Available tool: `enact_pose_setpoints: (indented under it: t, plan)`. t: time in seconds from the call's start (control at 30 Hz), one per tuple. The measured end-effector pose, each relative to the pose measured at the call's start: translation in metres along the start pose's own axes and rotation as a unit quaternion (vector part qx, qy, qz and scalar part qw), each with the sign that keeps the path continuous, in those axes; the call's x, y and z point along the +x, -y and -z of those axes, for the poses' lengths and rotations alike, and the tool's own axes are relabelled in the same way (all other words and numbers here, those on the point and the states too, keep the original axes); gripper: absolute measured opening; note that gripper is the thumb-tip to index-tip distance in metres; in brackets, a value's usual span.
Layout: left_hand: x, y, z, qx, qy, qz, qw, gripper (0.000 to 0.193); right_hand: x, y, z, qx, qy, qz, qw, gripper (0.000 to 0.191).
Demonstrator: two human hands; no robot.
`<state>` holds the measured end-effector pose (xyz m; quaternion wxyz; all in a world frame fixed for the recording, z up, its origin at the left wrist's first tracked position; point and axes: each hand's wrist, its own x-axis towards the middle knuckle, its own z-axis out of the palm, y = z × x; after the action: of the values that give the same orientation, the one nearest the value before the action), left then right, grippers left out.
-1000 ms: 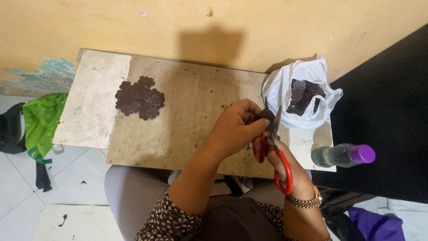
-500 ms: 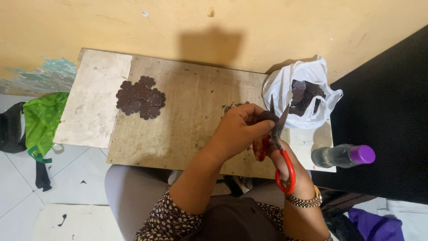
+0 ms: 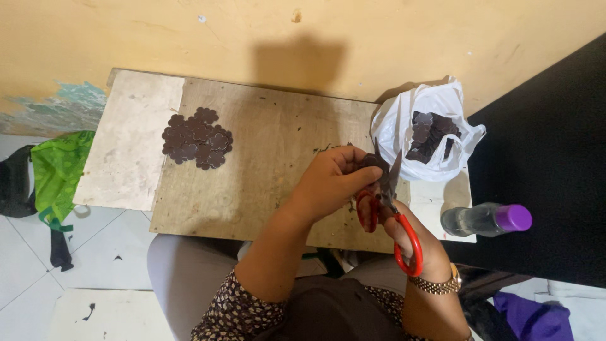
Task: The person uses red-handled scissors to cut dark brown material into flower-like shapes. They hold the material in the left hand and cut with the right, placing finished pieces on the table and discarding trimmings.
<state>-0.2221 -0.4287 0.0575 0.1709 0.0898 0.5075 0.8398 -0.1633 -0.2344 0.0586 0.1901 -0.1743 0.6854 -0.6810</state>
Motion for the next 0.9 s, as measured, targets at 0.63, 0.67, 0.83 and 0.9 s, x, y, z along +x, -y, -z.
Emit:
enact_pose_setpoints:
  t: [0.63,0.67,0.83,0.9]
  plan:
    - [0.006,0.005,0.014,-0.005,-0.013,-0.008,1.0,0.014,0.016,-0.03,0.006,-0.042,-0.03,0.013,0.999,0.069]
    - [0.006,0.006,0.013,-0.012,-0.011,-0.011,1.0,0.014,0.016,-0.032,0.007,-0.044,-0.03,0.015,0.998,0.069]
    - [0.007,0.008,0.008,-0.016,-0.021,-0.01,1.0,0.015,0.017,-0.03,0.003,-0.063,-0.056,0.023,0.996,0.071]
    - [0.005,0.006,0.005,-0.02,-0.011,0.005,1.0,0.015,0.015,-0.025,-0.002,-0.068,-0.064,0.043,0.995,0.07]
